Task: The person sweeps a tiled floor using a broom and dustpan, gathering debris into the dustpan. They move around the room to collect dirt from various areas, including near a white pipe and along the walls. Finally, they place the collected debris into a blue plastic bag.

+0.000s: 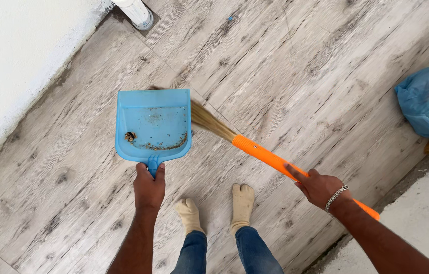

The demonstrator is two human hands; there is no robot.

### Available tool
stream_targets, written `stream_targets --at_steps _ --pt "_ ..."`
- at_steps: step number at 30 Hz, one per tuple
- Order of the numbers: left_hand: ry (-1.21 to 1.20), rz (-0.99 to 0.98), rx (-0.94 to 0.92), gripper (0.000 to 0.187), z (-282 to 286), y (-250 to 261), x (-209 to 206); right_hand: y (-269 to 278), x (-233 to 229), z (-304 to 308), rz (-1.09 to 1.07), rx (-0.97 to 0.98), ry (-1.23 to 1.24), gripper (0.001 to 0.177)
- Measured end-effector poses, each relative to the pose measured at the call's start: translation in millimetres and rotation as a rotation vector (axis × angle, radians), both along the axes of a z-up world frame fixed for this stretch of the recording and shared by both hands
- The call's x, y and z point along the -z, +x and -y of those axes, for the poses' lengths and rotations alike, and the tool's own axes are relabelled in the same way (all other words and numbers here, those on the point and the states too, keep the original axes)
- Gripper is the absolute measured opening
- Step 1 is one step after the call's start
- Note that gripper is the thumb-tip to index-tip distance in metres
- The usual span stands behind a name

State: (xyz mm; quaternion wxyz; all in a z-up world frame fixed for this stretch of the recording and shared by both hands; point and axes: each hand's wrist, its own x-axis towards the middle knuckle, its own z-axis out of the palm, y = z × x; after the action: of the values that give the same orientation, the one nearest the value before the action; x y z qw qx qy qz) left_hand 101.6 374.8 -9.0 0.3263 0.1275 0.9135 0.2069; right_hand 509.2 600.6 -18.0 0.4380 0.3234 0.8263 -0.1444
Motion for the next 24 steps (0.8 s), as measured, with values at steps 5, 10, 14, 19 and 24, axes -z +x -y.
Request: stream_targets --at_steps 5,10,14,19,24 --pt "-0.012 -0.002 0.019 0.044 17.4 4.7 9.8 18.0 22.4 12.7 0.097 0.0 -0.001 0.066" --pt "0.008 0.03 0.013 0.043 37.3 3.4 17.0 45.7 25.4 -56.0 0.162 0.551 0.146 0.076" --pt "0.003 -0.005 0.017 0.045 57.8 -8.7 14.3 28.3 -1.7 -89.5 -0.053 1.039 0.191 0.077" --pt "-0.004 -0.004 0.028 0.043 71.2 -26.8 6.9 16.2 -14.0 -47.5 -0.068 0.556 0.235 0.08" --pt "-0.002 -0.007 0.073 0.042 77.2 -43.5 3.1 12.0 -11.4 45.3 0.036 0.14 0.058 0.07"
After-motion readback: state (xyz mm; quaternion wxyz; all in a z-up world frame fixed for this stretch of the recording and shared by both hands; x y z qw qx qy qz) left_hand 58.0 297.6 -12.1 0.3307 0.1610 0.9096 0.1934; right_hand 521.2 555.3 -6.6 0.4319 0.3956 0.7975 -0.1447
